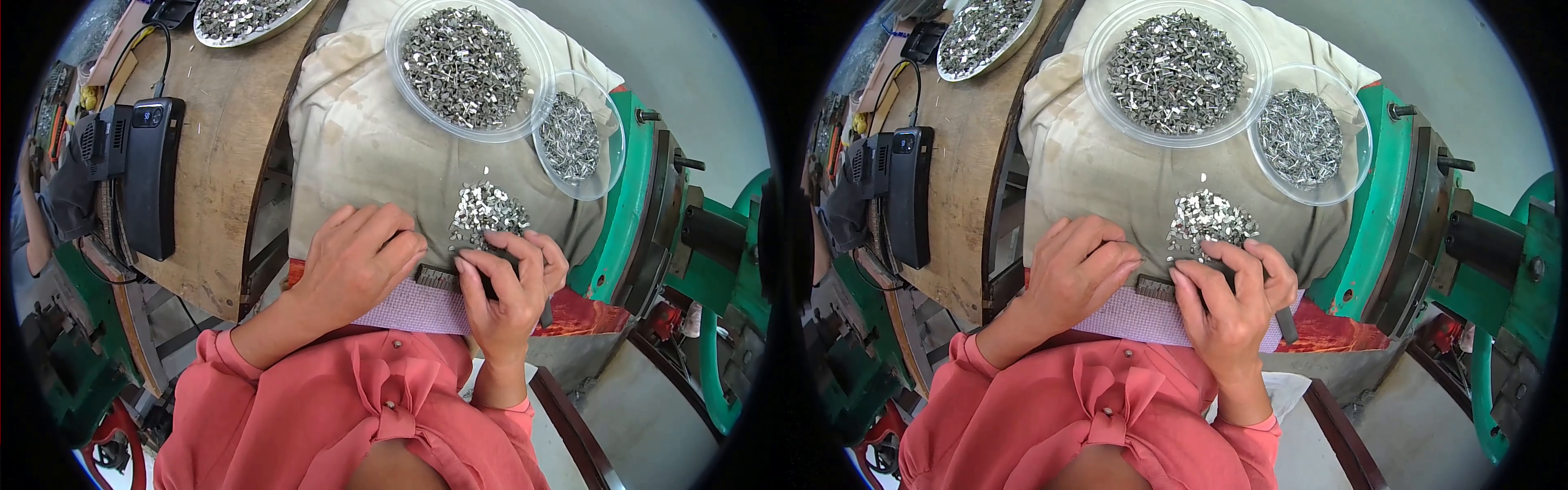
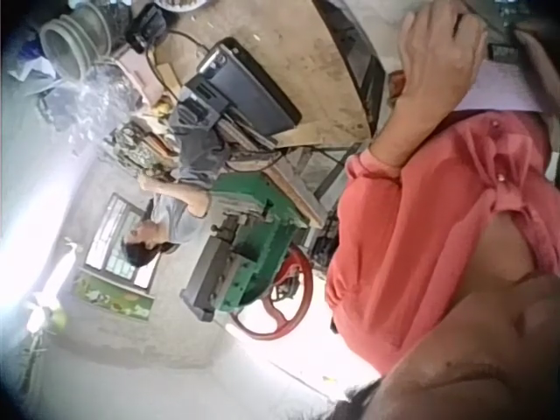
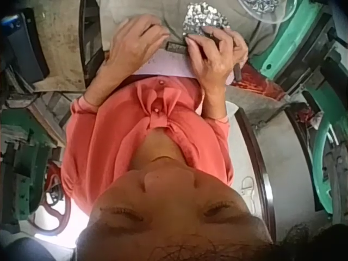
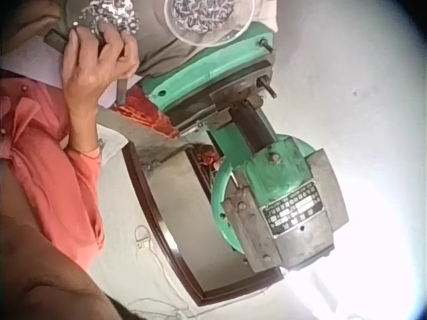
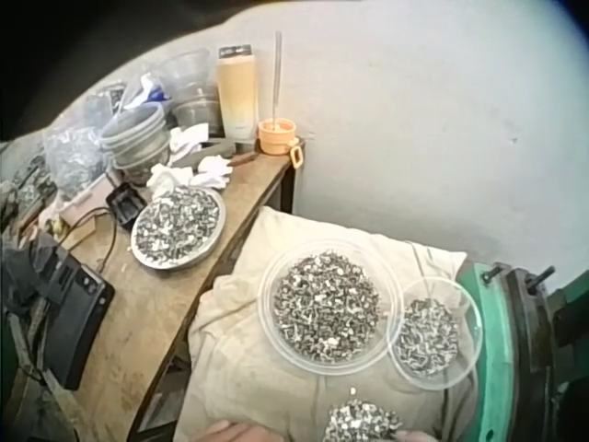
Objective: The person loads small metal components into a magazine rail by hand, then processes them using a manual press machine.
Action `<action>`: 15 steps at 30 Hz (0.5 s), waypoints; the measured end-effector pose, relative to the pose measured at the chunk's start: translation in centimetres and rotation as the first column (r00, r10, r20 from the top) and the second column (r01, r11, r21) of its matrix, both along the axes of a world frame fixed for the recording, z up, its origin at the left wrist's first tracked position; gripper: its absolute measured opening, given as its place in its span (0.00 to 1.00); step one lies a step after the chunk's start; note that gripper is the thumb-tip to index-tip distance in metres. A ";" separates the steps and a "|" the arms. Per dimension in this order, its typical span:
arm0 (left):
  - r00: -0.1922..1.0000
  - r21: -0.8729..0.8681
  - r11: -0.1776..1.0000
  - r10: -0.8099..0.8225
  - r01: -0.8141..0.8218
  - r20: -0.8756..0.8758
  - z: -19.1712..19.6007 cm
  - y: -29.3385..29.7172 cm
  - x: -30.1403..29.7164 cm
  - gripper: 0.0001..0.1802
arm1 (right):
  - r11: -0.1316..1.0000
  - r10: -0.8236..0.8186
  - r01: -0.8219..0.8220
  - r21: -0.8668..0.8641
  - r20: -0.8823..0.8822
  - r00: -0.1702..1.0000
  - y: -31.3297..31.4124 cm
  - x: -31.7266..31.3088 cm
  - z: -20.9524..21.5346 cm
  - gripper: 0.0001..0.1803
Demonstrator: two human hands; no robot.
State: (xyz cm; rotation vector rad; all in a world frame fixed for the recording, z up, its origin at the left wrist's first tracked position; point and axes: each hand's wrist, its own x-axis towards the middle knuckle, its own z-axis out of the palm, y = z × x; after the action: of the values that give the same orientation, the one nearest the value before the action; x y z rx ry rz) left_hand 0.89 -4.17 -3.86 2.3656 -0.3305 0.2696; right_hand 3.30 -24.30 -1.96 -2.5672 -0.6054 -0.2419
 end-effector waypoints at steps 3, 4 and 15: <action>1.000 -0.050 0.999 -0.009 0.009 0.008 -0.2 0.1 -0.5 0.11 | 1.000 0.000 0.000 -0.023 -0.010 1.000 0.7 0.4 -0.2 0.09; 1.000 -0.052 0.999 -0.010 0.011 0.008 -0.2 0.2 -0.7 0.11 | 1.000 -0.002 0.001 -0.025 -0.010 1.000 0.8 0.5 -0.2 0.09; 0.996 -0.099 0.992 -0.086 0.083 -0.031 0.2 -0.9 -1.7 0.09 | 0.999 0.020 -0.021 -0.032 -0.035 0.999 0.2 0.4 0.1 0.11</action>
State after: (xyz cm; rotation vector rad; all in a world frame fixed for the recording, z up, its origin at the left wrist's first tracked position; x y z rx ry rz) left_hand -0.78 -5.12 -3.65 2.2511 -0.3912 0.1991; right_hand 3.68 -24.05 -1.89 -2.5892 -0.6271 -0.1818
